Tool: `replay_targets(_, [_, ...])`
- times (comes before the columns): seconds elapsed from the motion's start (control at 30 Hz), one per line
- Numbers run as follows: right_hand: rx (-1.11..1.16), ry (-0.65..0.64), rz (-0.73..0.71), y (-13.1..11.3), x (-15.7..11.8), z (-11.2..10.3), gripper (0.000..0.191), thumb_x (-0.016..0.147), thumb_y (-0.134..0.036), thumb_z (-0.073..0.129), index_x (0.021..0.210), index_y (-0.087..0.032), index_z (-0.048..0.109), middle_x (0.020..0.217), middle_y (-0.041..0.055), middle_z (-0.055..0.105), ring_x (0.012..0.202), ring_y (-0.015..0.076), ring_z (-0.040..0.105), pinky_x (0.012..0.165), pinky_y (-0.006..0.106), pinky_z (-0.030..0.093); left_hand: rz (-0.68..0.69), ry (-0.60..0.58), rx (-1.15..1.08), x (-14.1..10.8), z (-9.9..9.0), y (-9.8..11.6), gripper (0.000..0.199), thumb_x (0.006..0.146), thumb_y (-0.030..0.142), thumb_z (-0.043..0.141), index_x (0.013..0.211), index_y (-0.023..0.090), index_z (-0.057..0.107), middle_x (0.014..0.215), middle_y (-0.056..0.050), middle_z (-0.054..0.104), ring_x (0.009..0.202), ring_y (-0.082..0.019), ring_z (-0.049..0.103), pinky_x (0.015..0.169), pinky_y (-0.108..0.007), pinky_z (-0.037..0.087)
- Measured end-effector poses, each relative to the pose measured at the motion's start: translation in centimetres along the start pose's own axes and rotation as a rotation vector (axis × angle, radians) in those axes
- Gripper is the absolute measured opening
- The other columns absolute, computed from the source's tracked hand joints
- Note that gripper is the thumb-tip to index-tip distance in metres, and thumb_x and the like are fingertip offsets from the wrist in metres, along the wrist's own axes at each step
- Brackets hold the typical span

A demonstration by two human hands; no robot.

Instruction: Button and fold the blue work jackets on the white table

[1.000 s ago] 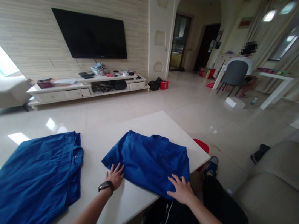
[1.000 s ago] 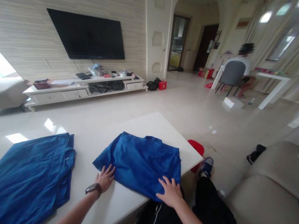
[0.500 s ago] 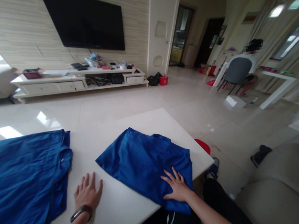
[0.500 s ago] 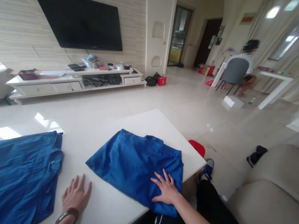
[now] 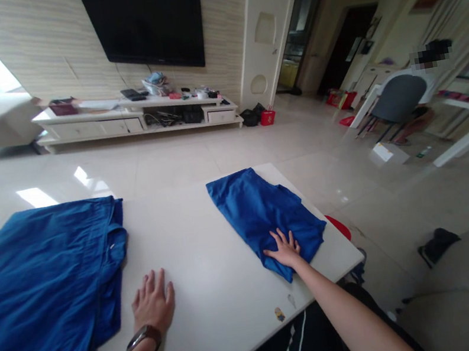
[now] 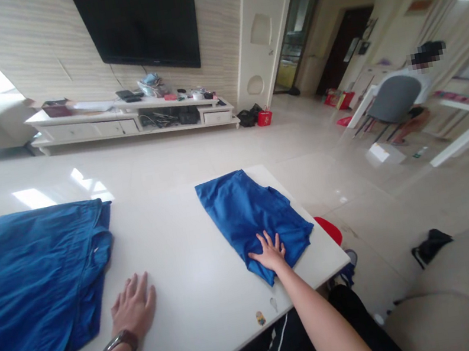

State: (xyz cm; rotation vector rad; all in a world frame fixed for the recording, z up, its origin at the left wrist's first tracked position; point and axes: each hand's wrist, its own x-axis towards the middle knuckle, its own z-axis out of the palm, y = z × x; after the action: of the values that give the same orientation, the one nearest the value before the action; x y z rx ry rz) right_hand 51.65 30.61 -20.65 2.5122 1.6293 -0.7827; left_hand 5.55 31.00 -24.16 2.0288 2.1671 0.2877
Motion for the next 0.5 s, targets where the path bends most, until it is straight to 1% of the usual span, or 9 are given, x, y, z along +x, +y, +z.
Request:
replay_targets(0.13, [0.028, 0.061, 0.097, -0.3, 3.6, -0.7, 0.096, 0.083, -0.086, 0.048, 0.165, -0.044, 0.017, 0.176, -0.0068, -0.001, 0.159, 0.0423, -0.009, 0.125, 0.063, 0.008, 0.006, -0.005, 0.034, 0.0, 0.1, -0.2, 0.065, 0.102, 0.045, 0.03, 0.158, 0.016, 0.046, 0.169, -0.014, 0.035, 0.16, -0.028, 0.022, 0.128, -0.049, 0.02])
replay_targets(0.23, [0.052, 0.105, 0.137, -0.1, 6.2, -1.5, 0.097, 0.083, -0.087, 0.046, 0.165, -0.043, 0.019, 0.176, -0.0047, 0.0, 0.159, 0.0437, -0.008, 0.124, 0.066, 0.01, 0.012, -0.006, 0.048, -0.1, 0.2, -0.2, 0.064, 0.101, 0.044, 0.032, 0.158, 0.017, 0.045, 0.169, -0.014, 0.033, 0.16, -0.027, 0.022, 0.128, -0.048, 0.02])
replay_targets(0.37, [0.107, 0.17, 0.176, 0.8, 9.2, -2.7, 0.098, 0.081, -0.089, 0.045, 0.165, -0.042, 0.022, 0.176, -0.0017, 0.004, 0.158, 0.0465, -0.004, 0.122, 0.069, 0.011, 0.006, -0.011, 0.022, -0.2, 0.2, -0.1, 0.065, 0.1, 0.042, 0.035, 0.16, 0.017, 0.043, 0.169, -0.014, 0.033, 0.16, -0.028, 0.022, 0.128, -0.05, 0.018])
replay_targets(0.5, [0.114, 0.247, 0.194, 2.0, 11.2, -3.6, 0.098, 0.081, -0.089, 0.044, 0.164, -0.04, 0.026, 0.176, 0.0005, 0.009, 0.157, 0.0478, 0.001, 0.121, 0.069, 0.012, -0.011, -0.023, -0.037, -0.2, 0.1, 0.0, 0.067, 0.1, 0.04, 0.037, 0.164, 0.02, 0.036, 0.169, -0.013, 0.033, 0.16, -0.029, 0.021, 0.128, -0.052, 0.016])
